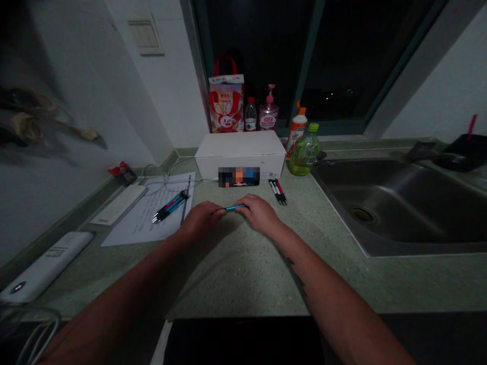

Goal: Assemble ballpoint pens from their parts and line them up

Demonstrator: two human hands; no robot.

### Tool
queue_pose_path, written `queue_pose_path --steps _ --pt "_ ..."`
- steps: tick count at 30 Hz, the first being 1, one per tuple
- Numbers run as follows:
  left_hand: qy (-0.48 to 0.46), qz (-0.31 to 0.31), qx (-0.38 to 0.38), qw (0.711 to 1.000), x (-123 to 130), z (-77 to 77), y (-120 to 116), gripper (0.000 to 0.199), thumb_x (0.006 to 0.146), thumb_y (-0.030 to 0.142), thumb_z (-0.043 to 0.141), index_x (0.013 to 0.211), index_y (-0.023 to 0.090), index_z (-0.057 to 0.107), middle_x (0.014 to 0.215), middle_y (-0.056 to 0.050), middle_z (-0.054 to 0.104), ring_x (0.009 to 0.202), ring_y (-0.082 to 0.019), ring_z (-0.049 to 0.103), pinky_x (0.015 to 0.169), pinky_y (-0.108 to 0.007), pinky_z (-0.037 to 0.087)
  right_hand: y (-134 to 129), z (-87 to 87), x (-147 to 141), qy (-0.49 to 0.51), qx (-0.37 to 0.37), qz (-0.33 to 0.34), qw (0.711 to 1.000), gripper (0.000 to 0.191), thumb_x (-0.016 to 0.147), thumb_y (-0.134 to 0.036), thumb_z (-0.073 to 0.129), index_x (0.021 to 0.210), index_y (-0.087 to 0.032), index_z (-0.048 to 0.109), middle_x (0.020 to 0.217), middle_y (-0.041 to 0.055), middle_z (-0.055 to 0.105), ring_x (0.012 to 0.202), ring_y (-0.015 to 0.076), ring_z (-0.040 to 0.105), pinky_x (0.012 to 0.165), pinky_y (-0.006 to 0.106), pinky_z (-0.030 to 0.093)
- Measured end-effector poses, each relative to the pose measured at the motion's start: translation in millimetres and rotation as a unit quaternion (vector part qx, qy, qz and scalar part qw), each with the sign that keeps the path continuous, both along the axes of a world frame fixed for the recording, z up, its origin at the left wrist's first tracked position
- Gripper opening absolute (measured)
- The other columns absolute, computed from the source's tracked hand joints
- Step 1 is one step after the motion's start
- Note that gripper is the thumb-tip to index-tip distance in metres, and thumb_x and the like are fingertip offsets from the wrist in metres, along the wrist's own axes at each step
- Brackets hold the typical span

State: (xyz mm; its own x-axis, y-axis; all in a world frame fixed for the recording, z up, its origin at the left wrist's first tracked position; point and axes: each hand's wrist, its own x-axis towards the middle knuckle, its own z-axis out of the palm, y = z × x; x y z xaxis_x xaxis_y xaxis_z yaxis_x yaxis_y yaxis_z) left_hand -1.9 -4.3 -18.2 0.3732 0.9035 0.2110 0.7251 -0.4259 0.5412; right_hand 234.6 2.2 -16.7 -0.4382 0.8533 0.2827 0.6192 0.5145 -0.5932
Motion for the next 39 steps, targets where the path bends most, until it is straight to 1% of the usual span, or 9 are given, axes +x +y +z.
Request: queue_pose_path --steps 3,5,9,13,17,21,27,33,39 --pt "-0.055 0.026 -0.018 0.998 1.8 -5.2 -1.2 0.015 0.095 0.032 0.067 0.096 0.024 0.080 0.087 -0.005 0.078 0.083 -0.024 0.070 0.081 -0.038 0.055 -0.2 0.4 2.8 -0.007 0.028 -0.006 1.000 0.015 0.100 -0.017 0.067 0.106 -0.023 0.080 0.106 0.0072 0.076 0.107 0.0235 0.069 0.097 0.037 0.052" --pt "-0.103 0.043 -0.020 0.994 2.0 -6.9 -1.2 0.020 0.089 0.030 0.074 0.107 0.025 0.078 0.095 -0.004 0.079 0.086 -0.023 0.072 0.082 -0.036 0.056 -0.3 0.3 4.1 -0.006 0.027 -0.014 1.000 0.015 0.100 -0.017 0.066 0.107 -0.023 0.079 0.106 0.0073 0.075 0.105 0.0232 0.069 0.095 0.036 0.052" --pt "-0.101 0.064 -0.046 0.992 1.1 -5.0 0.0 0.018 0.095 0.034 0.066 0.085 0.023 0.075 0.082 -0.003 0.077 0.079 -0.023 0.071 0.079 -0.036 0.056 -1.3 0.3 3.5 0.005 0.021 -0.023 1.000 0.016 0.101 -0.019 0.065 0.109 -0.023 0.078 0.108 0.0070 0.075 0.104 0.0231 0.069 0.094 0.036 0.052" --pt "-0.131 0.067 -0.044 0.988 1.2 -4.5 0.1 0.013 0.087 0.030 0.075 0.098 0.022 0.076 0.091 -0.004 0.080 0.084 -0.023 0.073 0.079 -0.034 0.056 -1.8 0.4 2.6 0.011 0.031 -0.025 0.999 0.015 0.101 -0.018 0.065 0.108 -0.022 0.078 0.108 0.0076 0.075 0.105 0.0238 0.069 0.094 0.035 0.052" --pt "-0.099 0.057 -0.058 0.992 1.3 -9.9 0.1 0.016 0.096 0.034 0.066 0.088 0.022 0.075 0.082 -0.003 0.078 0.079 -0.023 0.071 0.076 -0.035 0.055 -2.0 0.3 2.2 0.009 0.027 -0.038 0.999 0.013 0.098 -0.017 0.069 0.107 -0.022 0.077 0.108 0.0069 0.076 0.105 0.0242 0.070 0.094 0.035 0.052" --pt "-0.110 0.030 -0.027 0.993 3.9 -12.2 -1.3 0.020 0.090 0.027 0.074 0.109 0.023 0.077 0.097 -0.003 0.080 0.089 -0.023 0.073 0.082 -0.035 0.056 -4.3 -0.8 -2.5 0.001 0.020 -0.042 0.999 0.012 0.096 -0.016 0.071 0.105 -0.022 0.077 0.106 0.0066 0.077 0.103 0.0243 0.071 0.093 0.036 0.052" --pt "-0.065 0.007 0.013 0.998 9.4 -2.6 -6.9 0.012 0.096 0.025 0.069 0.099 0.026 0.080 0.101 -0.005 0.080 0.096 -0.025 0.072 0.090 -0.037 0.055 -7.2 -2.9 -10.4 -0.042 -0.020 -0.010 0.999 0.021 0.107 -0.026 0.060 0.114 -0.022 0.079 0.110 0.0082 0.078 0.105 0.0253 0.072 0.093 0.038 0.053" --pt "-0.004 0.014 -0.012 1.000 8.5 -2.7 -7.3 0.024 0.103 0.031 0.059 0.092 0.021 0.078 0.091 -0.007 0.077 0.088 -0.025 0.070 0.085 -0.037 0.053 -4.3 -3.8 -4.8 -0.002 0.045 -0.014 0.999 0.009 0.097 -0.019 0.070 0.103 -0.022 0.076 0.104 0.0075 0.074 0.103 0.0253 0.068 0.090 0.037 0.052" --pt "-0.022 -0.008 0.002 1.000 9.8 -4.8 -6.6 0.023 0.099 0.022 0.061 0.113 0.024 0.079 0.112 -0.007 0.081 0.105 -0.026 0.071 0.097 -0.039 0.053 -5.6 -3.2 -3.7 -0.036 0.049 -0.006 0.998 0.012 0.100 -0.020 0.066 0.107 -0.024 0.076 0.105 0.0075 0.076 0.105 0.0264 0.068 0.093 0.039 0.052"
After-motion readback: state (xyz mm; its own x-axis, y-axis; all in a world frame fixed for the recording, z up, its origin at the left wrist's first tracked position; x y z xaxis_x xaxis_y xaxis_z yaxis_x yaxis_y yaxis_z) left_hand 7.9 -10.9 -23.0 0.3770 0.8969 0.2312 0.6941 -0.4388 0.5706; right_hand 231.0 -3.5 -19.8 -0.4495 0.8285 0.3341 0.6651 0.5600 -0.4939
